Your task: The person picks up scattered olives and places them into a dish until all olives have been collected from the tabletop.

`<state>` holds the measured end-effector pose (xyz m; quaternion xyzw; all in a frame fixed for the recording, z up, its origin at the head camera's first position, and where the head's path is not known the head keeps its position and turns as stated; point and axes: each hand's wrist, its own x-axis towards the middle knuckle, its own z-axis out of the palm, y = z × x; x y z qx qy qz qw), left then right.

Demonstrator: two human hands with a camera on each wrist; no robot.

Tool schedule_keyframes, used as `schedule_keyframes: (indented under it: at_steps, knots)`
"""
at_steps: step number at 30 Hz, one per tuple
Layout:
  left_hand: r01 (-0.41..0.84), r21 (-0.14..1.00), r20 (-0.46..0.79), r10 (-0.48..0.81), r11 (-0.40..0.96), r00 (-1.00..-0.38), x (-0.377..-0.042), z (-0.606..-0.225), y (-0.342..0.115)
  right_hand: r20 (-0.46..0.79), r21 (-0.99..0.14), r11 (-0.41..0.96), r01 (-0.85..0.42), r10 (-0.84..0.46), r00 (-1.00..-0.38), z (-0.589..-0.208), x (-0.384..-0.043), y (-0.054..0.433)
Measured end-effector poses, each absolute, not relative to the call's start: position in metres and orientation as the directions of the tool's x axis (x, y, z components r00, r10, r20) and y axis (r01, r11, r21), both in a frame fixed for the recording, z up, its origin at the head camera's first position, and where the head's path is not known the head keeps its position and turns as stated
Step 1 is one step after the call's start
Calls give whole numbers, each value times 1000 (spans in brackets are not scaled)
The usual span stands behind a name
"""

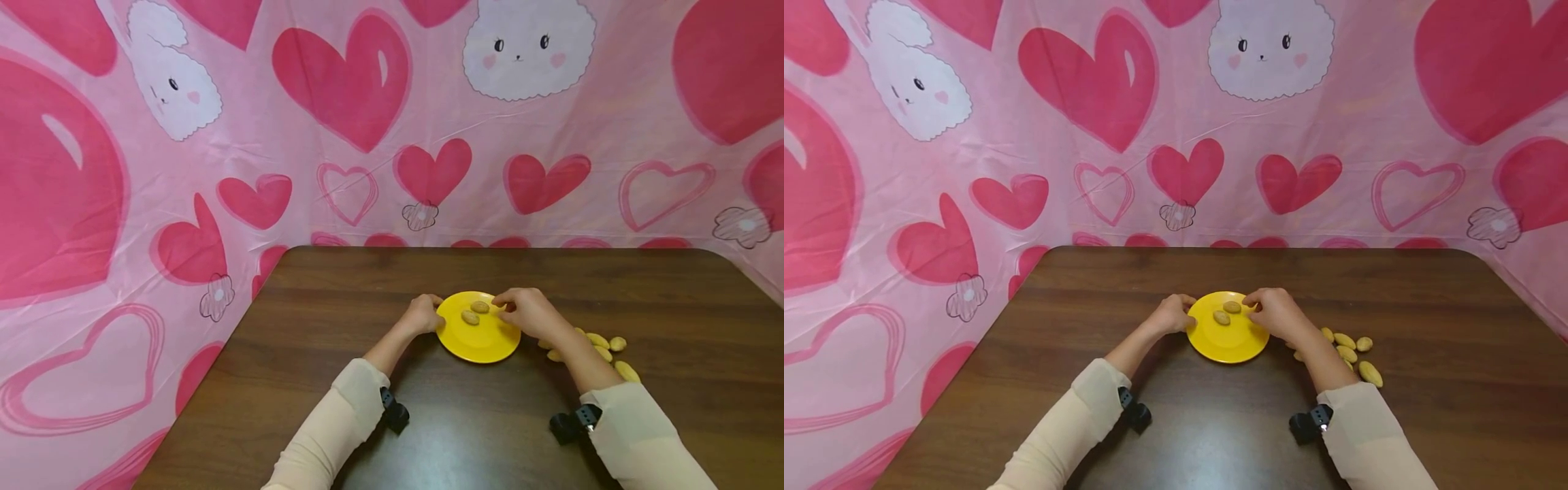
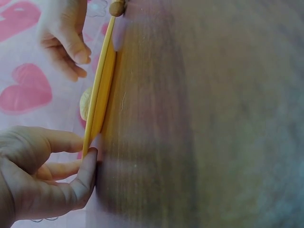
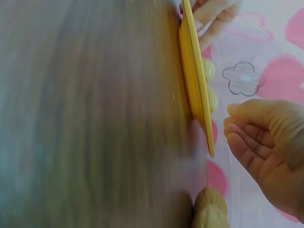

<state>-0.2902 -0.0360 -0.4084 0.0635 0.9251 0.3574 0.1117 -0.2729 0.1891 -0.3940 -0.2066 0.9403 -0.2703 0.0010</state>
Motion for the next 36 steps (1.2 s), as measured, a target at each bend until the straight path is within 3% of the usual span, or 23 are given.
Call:
schedule_keyframes:
  at_steps: [11,36]
  knots:
    - [38,677,-158,196,735,-968,-292,-409,-36,164,-480,770,-421,-393,-905,-390,-265,209]
    - [25,697,-165,194,717,-967,-291,-410,-36,156,-489,777,-398,-370,-916,-390,-232,252]
